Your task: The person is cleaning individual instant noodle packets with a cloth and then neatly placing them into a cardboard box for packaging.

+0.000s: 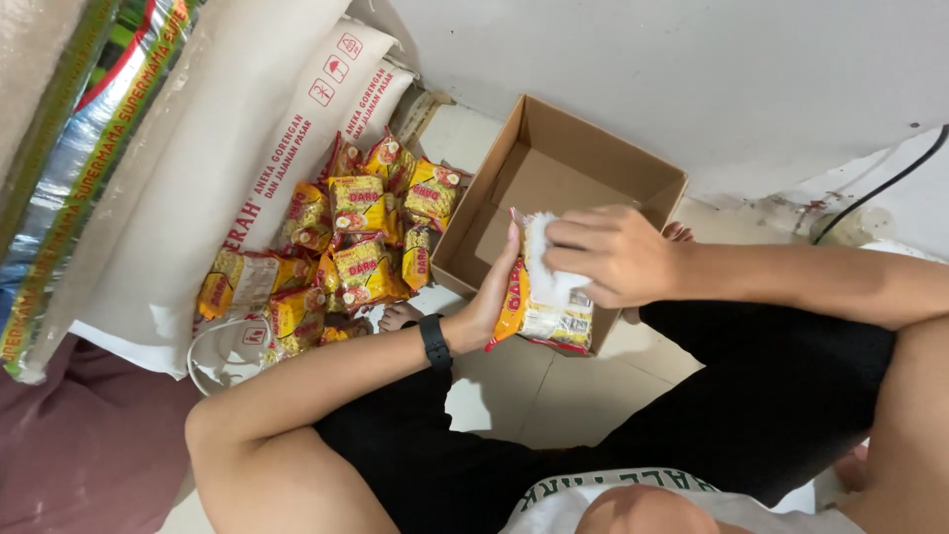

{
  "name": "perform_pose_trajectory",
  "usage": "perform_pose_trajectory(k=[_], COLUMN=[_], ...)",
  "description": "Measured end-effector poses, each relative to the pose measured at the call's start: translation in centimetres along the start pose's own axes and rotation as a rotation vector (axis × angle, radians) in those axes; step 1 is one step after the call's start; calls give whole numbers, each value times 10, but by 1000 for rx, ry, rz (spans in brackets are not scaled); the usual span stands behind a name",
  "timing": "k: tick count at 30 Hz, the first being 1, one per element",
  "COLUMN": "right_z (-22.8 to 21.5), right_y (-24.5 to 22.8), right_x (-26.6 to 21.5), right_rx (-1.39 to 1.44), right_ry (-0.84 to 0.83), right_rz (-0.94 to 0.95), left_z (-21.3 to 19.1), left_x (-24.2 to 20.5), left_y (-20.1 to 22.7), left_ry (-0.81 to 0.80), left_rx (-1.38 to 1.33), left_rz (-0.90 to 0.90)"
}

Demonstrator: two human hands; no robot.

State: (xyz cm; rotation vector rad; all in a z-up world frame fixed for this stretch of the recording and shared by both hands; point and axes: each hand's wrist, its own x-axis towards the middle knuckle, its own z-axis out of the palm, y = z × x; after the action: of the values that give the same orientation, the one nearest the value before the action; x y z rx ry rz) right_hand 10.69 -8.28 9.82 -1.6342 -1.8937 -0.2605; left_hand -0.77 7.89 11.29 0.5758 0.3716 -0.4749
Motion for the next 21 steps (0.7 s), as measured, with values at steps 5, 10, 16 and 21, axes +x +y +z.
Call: perform_pose_trajectory(k=[5, 10, 16, 21], right_z=[13, 23, 2, -5], right_y=[-33, -17, -5, -40], right_x=[15, 8, 20, 48], right_rx=[114, 209, 138, 258], right_ry=[-23, -51, 36, 93], right_rz=[-143, -261, 220, -66], left_z=[-34, 7, -7, -18], left_x=[26, -4, 5, 17], left_y=[-4, 25, 13, 17], left_ry=[70, 66, 68, 54], left_rx=[-25, -9, -16, 41], left_rz=[62, 113, 97, 101])
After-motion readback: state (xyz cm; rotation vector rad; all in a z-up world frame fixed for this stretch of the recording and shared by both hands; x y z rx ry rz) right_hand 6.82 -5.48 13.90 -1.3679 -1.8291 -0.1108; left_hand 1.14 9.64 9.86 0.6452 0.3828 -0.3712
